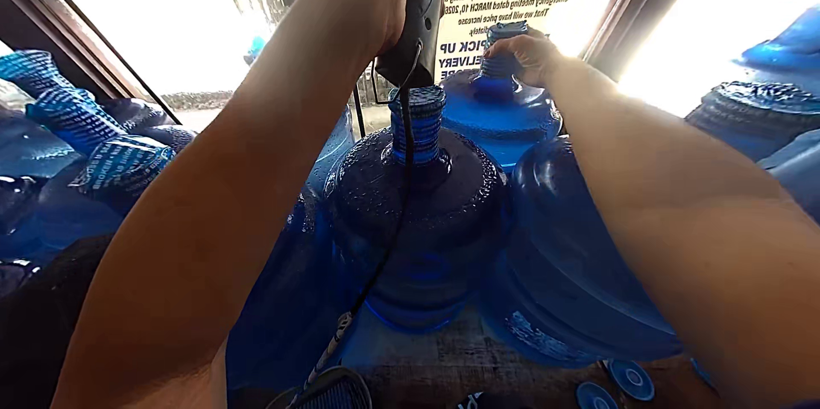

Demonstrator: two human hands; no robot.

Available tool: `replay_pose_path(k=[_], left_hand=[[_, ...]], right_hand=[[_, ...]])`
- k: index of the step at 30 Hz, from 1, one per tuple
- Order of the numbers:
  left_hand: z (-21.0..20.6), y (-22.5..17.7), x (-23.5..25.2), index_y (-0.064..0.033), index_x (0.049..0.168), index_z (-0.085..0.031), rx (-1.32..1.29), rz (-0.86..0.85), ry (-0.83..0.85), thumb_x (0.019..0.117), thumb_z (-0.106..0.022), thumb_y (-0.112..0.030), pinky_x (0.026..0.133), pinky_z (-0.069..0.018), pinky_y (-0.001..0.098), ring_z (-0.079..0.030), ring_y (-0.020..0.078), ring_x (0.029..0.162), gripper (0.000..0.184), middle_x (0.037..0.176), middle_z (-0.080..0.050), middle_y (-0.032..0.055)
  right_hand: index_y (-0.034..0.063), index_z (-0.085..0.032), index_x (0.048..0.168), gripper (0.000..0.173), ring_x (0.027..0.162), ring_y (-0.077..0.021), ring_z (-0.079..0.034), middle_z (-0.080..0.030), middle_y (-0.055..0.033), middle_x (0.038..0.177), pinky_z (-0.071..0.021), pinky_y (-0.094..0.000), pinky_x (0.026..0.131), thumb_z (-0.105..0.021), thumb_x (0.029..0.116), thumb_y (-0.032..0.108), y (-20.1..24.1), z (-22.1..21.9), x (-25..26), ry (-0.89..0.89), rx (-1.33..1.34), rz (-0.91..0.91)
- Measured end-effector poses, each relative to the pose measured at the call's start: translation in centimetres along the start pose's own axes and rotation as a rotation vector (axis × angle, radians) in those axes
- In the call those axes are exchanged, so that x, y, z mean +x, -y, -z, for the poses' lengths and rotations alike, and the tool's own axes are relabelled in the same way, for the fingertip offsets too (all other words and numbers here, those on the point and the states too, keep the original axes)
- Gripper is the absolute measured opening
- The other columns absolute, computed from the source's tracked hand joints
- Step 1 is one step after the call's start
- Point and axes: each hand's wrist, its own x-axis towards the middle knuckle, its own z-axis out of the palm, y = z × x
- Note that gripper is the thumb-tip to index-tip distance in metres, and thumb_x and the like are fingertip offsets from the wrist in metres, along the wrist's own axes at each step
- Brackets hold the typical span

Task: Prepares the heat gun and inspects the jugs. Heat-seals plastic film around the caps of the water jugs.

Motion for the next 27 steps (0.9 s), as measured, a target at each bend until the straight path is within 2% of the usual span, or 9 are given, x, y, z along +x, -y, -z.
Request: replay_pose_path(k=[2, 4, 7, 12, 14, 19, 21, 24, 27], left_hand=[[-0.4, 0.2, 0.6, -0.003, 0.102, -0.058, 0.008, 0.075, 0.016, 0.1008, -0.058, -0.004, 0.059, -0.0568, 0.0262, -0.063, 0.0147, 0.069, 0.001, 0.087, -0.06, 0.0088], [-0.7, 0.2, 1.1, -0.0064, 0.109, -0.059, 0.042, 0.15, 0.029, 0.1027, -0.058, -0.011, 0.061, -0.0564, 0.0268, -0.063, 0.0145, 0.073, 0.008, 0.094, -0.06, 0.0081], [-0.8, 0.4, 2.1, -0.0112, 0.117, -0.059, 0.09, 0.244, 0.078, 0.1054, -0.054, -0.02, 0.059, -0.0546, 0.0276, -0.062, 0.0146, 0.073, 0.015, 0.097, -0.06, 0.0073], [-0.9, 0.6, 2.9, -0.0137, 0.123, -0.058, 0.125, 0.406, 0.084, 0.1041, -0.053, -0.025, 0.055, -0.0547, 0.0281, -0.063, 0.0153, 0.068, 0.022, 0.096, -0.063, 0.008], [-1.0, 0.7, 2.9, -0.0132, 0.12, -0.058, 0.133, 0.45, 0.076, 0.104, -0.052, -0.026, 0.053, -0.0547, 0.0278, -0.063, 0.015, 0.064, 0.022, 0.092, -0.063, 0.0078], [-1.0, 0.8, 3.6, -0.0127, 0.122, -0.057, 0.182, 0.525, 0.095, 0.103, -0.054, -0.028, 0.056, -0.0572, 0.0309, -0.064, 0.0169, 0.066, 0.024, 0.094, -0.064, 0.0092], [-1.4, 0.8, 3.7, -0.0123, 0.122, -0.058, 0.199, 0.51, 0.079, 0.1032, -0.054, -0.028, 0.056, -0.0563, 0.0296, -0.065, 0.0163, 0.066, 0.025, 0.093, -0.064, 0.0087], [-2.2, 0.4, 3.1, -0.0122, 0.122, -0.057, 0.219, 0.332, 0.046, 0.1062, -0.052, -0.023, 0.061, -0.0531, 0.0275, -0.059, 0.0124, 0.073, 0.02, 0.097, -0.058, 0.0056], [-2.3, -0.1, 2.9, -0.0053, 0.11, -0.06, 0.225, 0.079, -0.002, 0.1039, -0.055, -0.01, 0.067, -0.0521, 0.0282, -0.058, 0.0133, 0.079, 0.009, 0.096, -0.057, 0.0072]], right_hand=[[0.0091, -0.055, 0.12, 0.037, 0.078, -0.0109, -0.064, -0.063, -0.0023, 0.093, -0.0572, -0.0302, 0.073, -0.062, 0.0859, -0.001, 0.4, 0.4, -0.2, 0.077, 0.025, -0.048], [0.0098, -0.055, 0.118, 0.032, 0.077, -0.0094, -0.063, -0.061, -0.001, 0.09, -0.0562, -0.0287, 0.072, -0.06, 0.0878, 0.0, 0.7, 0.4, -0.6, 0.09, 0.012, -0.079], [0.007, -0.053, 0.128, 0.042, 0.087, -0.0104, -0.061, -0.061, -0.0043, 0.103, -0.0545, -0.0304, 0.078, -0.061, 0.0873, 0.0, 0.7, -0.5, -1.5, -0.002, -0.056, -0.082], [0.001, -0.036, 0.15, 0.076, 0.112, -0.0279, -0.058, -0.054, -0.022, 0.133, -0.0524, -0.0469, 0.089, -0.064, 0.0793, -0.004, -0.2, 0.1, -2.5, -0.141, -0.255, -0.185], [-0.0004, -0.038, 0.148, 0.07, 0.112, -0.0306, -0.058, -0.054, -0.0237, 0.132, -0.0517, -0.0497, 0.088, -0.063, 0.0825, -0.003, -0.5, 0.4, -2.9, -0.21, -0.273, -0.205], [-0.0098, -0.035, 0.15, 0.067, 0.133, -0.0411, -0.05, -0.048, -0.0319, 0.144, -0.0422, -0.0577, 0.106, -0.065, 0.0923, 0.006, 0.1, -0.2, -4.2, -0.321, -0.439, -0.26], [-0.0129, -0.037, 0.147, 0.066, 0.137, -0.0422, -0.047, -0.046, -0.0329, 0.147, -0.0402, -0.0572, 0.11, -0.066, 0.0951, 0.014, 1.3, -1.1, -4.7, -0.293, -0.562, -0.31], [-0.0144, -0.043, 0.143, 0.069, 0.139, -0.0426, -0.045, -0.043, -0.0335, 0.149, -0.0394, -0.0596, 0.11, -0.069, 0.0929, 0.025, 2.7, -3.3, -5.0, -0.276, -0.626, -0.285], [-0.0095, -0.025, 0.154, 0.09, 0.144, -0.0396, -0.041, -0.038, -0.0299, 0.155, -0.0363, -0.0544, 0.115, -0.07, 0.0915, 0.036, 3.5, -6.3, -3.7, -0.432, -0.558, -0.295]])
